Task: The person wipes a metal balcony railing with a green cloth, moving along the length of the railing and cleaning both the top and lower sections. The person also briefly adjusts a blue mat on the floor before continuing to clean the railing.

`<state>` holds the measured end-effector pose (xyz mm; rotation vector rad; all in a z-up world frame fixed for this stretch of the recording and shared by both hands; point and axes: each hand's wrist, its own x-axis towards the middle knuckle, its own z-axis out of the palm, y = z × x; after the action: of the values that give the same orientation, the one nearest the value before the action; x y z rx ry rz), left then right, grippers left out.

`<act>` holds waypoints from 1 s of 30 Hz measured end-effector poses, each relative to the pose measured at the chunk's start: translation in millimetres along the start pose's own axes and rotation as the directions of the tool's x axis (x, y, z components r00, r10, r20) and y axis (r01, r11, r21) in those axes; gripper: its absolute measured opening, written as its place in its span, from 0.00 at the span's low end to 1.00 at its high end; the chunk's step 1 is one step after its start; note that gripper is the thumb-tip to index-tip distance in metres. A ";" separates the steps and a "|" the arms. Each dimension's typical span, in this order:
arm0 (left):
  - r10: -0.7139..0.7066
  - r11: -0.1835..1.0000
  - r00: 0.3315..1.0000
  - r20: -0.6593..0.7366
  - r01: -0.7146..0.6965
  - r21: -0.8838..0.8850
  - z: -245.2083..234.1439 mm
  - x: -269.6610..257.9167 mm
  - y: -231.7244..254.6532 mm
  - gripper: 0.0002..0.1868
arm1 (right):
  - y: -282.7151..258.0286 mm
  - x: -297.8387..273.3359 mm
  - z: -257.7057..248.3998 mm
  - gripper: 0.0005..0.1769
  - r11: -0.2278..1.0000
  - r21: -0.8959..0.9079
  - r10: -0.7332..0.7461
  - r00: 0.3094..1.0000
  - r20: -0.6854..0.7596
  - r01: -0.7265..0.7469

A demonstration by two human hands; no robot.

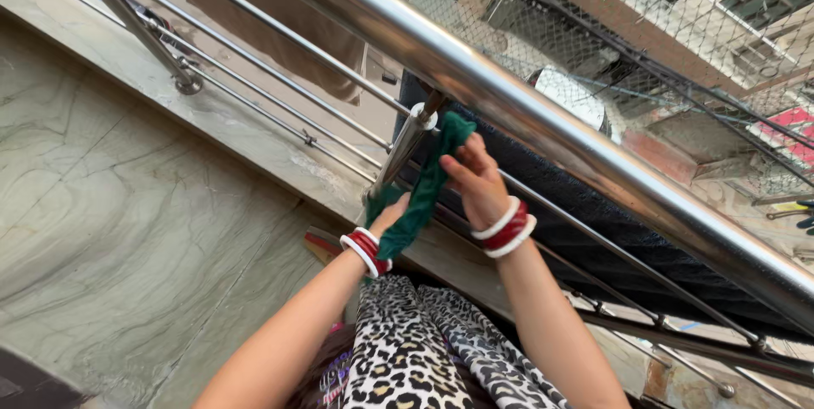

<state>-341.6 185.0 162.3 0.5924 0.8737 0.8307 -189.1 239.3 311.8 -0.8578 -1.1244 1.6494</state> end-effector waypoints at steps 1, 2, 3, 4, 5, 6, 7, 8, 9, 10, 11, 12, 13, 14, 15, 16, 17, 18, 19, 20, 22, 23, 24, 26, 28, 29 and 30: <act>0.064 0.996 0.997 0.048 -0.061 -0.071 2.1 11.6 -2.7 0.19 | 12.0 9.7 -3.8 0.29 0.998 -0.007 -0.057 0.998 0.021 0.057; 0.130 0.983 0.987 0.093 -0.116 -0.144 3.5 21.9 -4.3 0.18 | 19.0 24.1 -12.0 0.27 0.990 -0.102 -0.100 0.995 -0.018 0.097; 0.093 0.960 0.986 0.140 -0.051 -0.275 6.0 28.9 -9.0 0.18 | 26.2 36.7 -20.1 0.26 0.973 -0.194 -0.137 0.989 -0.057 0.123; 0.061 0.917 0.980 0.190 0.020 -0.398 9.9 37.8 -12.0 0.17 | 31.0 49.6 -28.0 0.24 0.947 -0.286 -0.176 0.980 -0.093 0.143; 0.041 0.856 0.969 0.242 0.090 -0.508 12.7 46.0 -13.0 0.18 | 31.8 64.0 -35.1 0.25 0.866 -0.485 -0.173 0.983 -0.058 0.124; 0.131 0.898 0.962 0.239 -0.013 -0.439 14.9 52.6 -13.6 0.18 | 29.6 76.9 -41.2 0.25 0.743 -0.661 -0.162 0.986 -0.024 0.106; 0.220 0.924 0.944 0.248 -0.120 -0.362 15.3 60.9 -10.5 0.18 | 25.4 88.3 -44.5 0.26 0.584 -0.806 -0.151 0.989 0.006 0.094; 0.305 0.931 0.915 0.265 -0.229 -0.283 14.5 67.3 -7.6 0.19 | 20.8 96.6 -45.3 0.27 0.579 -0.815 -0.017 0.999 -0.039 -0.022; 0.256 0.925 0.918 0.302 -0.142 -0.354 14.7 69.3 -9.6 0.21 | 17.1 99.0 -45.3 0.27 0.557 -0.818 0.122 0.989 -0.089 -0.142; 0.210 0.907 0.916 0.343 -0.052 -0.418 13.3 68.9 -12.2 0.22 | 14.9 97.5 -42.6 0.28 0.519 -0.815 0.258 0.956 -0.139 -0.258; 0.168 0.880 0.906 0.388 0.040 -0.474 9.7 67.6 -13.1 0.24 | 13.8 93.5 -37.4 0.27 0.567 -0.823 0.081 0.996 0.025 -0.026; 0.150 0.854 0.911 0.383 0.075 -0.514 4.8 63.1 -15.0 0.26 | 14.2 86.4 -30.5 0.26 0.572 -0.793 -0.101 0.977 0.185 0.209; 0.129 0.828 0.916 0.381 0.111 -0.549 -3.1 55.0 -17.2 0.28 | 16.4 77.4 -22.4 0.25 0.534 -0.725 -0.283 0.900 0.331 0.434; 0.108 0.799 0.919 0.379 0.146 -0.583 -11.8 46.9 -18.2 0.30 | 20.1 67.6 -13.5 0.27 0.509 -0.730 -0.356 0.883 0.304 0.457; 0.127 0.819 0.918 0.377 0.118 -0.562 -19.4 39.8 -19.6 0.30 | 25.4 56.6 -4.6 0.30 0.481 -0.736 -0.425 0.861 0.280 0.477; 0.145 0.836 0.916 0.375 0.089 -0.541 -27.2 32.6 -20.5 0.29 | 29.5 46.3 2.7 0.32 0.451 -0.743 -0.492 0.832 0.256 0.495; 0.165 0.853 0.913 0.373 0.058 -0.518 -34.7 27.2 -19.4 0.29 | 31.8 38.4 9.1 0.32 0.443 -0.767 -0.488 0.842 0.228 0.464; 0.129 0.845 0.934 0.333 0.073 -0.530 -41.1 22.9 -17.3 0.32 | 33.7 31.8 15.8 0.31 0.436 -0.789 -0.485 0.852 0.199 0.433; 0.091 0.836 0.953 0.290 0.085 -0.542 -47.4 18.2 -14.7 0.34 | 35.2 25.9 22.9 0.30 0.430 -0.809 -0.481 0.860 0.170 0.401; 0.053 0.826 0.968 0.246 0.096 -0.555 -52.4 13.9 -11.1 0.37 | 35.8 19.5 30.3 0.31 0.409 -0.848 -0.461 0.878 0.126 0.336; 0.250 0.930 0.950 0.186 -0.183 -0.318 -60.7 1.5 -1.5 0.30 | 34.4 2.8 46.1 0.31 0.369 -0.908 -0.419 0.908 0.028 0.198; 0.350 0.931 0.919 0.182 -0.318 -0.181 -61.2 -1.5 7.2 0.27 | 29.0 -1.1 51.6 0.30 0.305 -0.928 -0.442 0.895 0.059 0.212; 0.353 0.923 0.921 0.168 -0.313 -0.224 -60.7 -6.4 16.5 0.30 | 21.5 -3.9 55.0 0.29 0.240 -0.945 -0.462 0.882 0.092 0.224; 0.357 0.902 0.923 0.140 -0.302 -0.309 -57.2 -21.7 33.9 0.38 | 5.3 -6.7 57.9 0.26 0.151 -0.948 -0.466 0.866 0.181 0.280; 0.303 0.911 0.939 0.165 -0.235 -0.339 -51.5 -40.5 49.6 0.38 | -8.4 -9.2 58.1 0.24 0.123 -0.923 -0.430 0.858 0.281 0.364; 0.279 0.914 0.943 0.183 -0.201 -0.353 -46.3 -45.1 58.5 0.38 | -13.8 -4.6 57.9 0.22 0.083 -0.949 -0.416 0.876 0.244 0.304; 0.238 0.937 0.961 0.140 -0.189 -0.292 -41.1 -49.5 65.4 0.34 | -17.1 -1.6 58.0 0.20 0.042 -0.969 -0.404 0.892 0.205 0.242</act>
<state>-419.8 185.2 210.2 0.5095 0.5258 1.0622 -235.4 223.5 347.5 -1.3235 -2.1892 0.1533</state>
